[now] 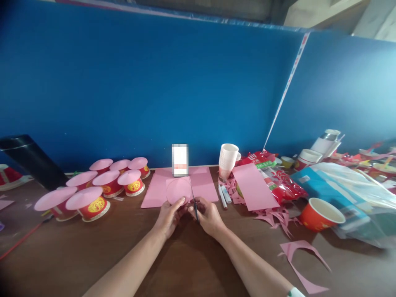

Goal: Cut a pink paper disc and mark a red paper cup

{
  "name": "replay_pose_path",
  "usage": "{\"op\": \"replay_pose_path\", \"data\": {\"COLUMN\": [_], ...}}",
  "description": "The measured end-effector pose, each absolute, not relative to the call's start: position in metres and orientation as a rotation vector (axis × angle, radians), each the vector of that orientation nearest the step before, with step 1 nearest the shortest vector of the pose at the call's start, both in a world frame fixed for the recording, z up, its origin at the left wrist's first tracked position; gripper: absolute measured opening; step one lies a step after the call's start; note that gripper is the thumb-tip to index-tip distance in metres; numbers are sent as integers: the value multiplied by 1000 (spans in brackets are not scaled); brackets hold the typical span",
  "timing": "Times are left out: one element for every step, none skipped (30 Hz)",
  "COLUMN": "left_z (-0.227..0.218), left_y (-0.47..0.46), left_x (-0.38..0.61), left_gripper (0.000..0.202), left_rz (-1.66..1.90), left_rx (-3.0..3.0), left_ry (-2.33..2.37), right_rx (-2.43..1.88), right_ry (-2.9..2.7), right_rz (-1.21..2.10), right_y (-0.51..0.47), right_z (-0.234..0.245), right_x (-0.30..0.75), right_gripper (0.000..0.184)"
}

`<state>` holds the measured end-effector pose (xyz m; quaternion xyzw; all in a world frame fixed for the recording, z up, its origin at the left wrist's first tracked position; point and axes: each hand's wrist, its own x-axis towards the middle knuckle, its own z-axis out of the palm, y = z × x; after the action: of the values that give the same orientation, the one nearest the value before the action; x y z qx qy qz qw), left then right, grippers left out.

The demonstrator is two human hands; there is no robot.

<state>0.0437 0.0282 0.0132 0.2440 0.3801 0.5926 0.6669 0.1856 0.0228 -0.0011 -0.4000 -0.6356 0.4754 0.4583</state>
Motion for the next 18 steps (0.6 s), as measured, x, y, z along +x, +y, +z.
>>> {"op": "replay_pose_path", "data": {"left_z": [13,14,14,14,14,13,12,11,11,10,10,10,10,10,11,11,12,12], "left_y": [28,28,28,28,28,28,28,28,28,28,28,28,27,27,27,27,27,27], "left_x": [44,44,44,44,44,44,44,44,44,43,43,43,43,43,44,44,44,44], "left_gripper": [22,22,22,22,22,22,22,23,23,23,23,23,23,23,22,22,22,23], "left_rz": [1338,1339,1342,1344,1344,1343,1343,1343,1344,1347,1350,1354,1355,1356,1354,1353,1351,1349], "left_rx": [549,550,555,562,571,583,592,598,600,599,595,589,585,581,579,576,571,565], "left_ry": [861,860,858,855,848,840,834,829,823,819,815,815,816,819,822,827,834,841], "right_rx": [-988,-991,-995,-998,-1001,-1002,-1002,-1004,-1007,-1011,-1014,-1017,-1020,-1022,-1023,-1024,-1025,-1027], "right_ry": [-1564,-1564,-1564,-1565,-1564,-1564,-1564,-1567,-1571,-1578,-1586,-1592,-1595,-1596,-1595,-1594,-1593,-1592], "right_rz": [1174,1175,1175,1177,1179,1182,1185,1186,1181,1173,1164,1158,1154,1151,1149,1149,1148,1147], "right_y": [23,22,22,22,21,21,21,21,21,21,21,21,21,21,21,21,21,21], "right_z": [-1,0,1,2,3,4,4,4,4,4,4,4,4,4,4,4,4,4], "right_x": [186,185,185,185,185,185,185,185,185,185,185,186,186,186,186,186,186,186], "right_gripper": [30,31,31,31,31,31,31,31,30,29,28,28,28,27,27,27,27,28]}}
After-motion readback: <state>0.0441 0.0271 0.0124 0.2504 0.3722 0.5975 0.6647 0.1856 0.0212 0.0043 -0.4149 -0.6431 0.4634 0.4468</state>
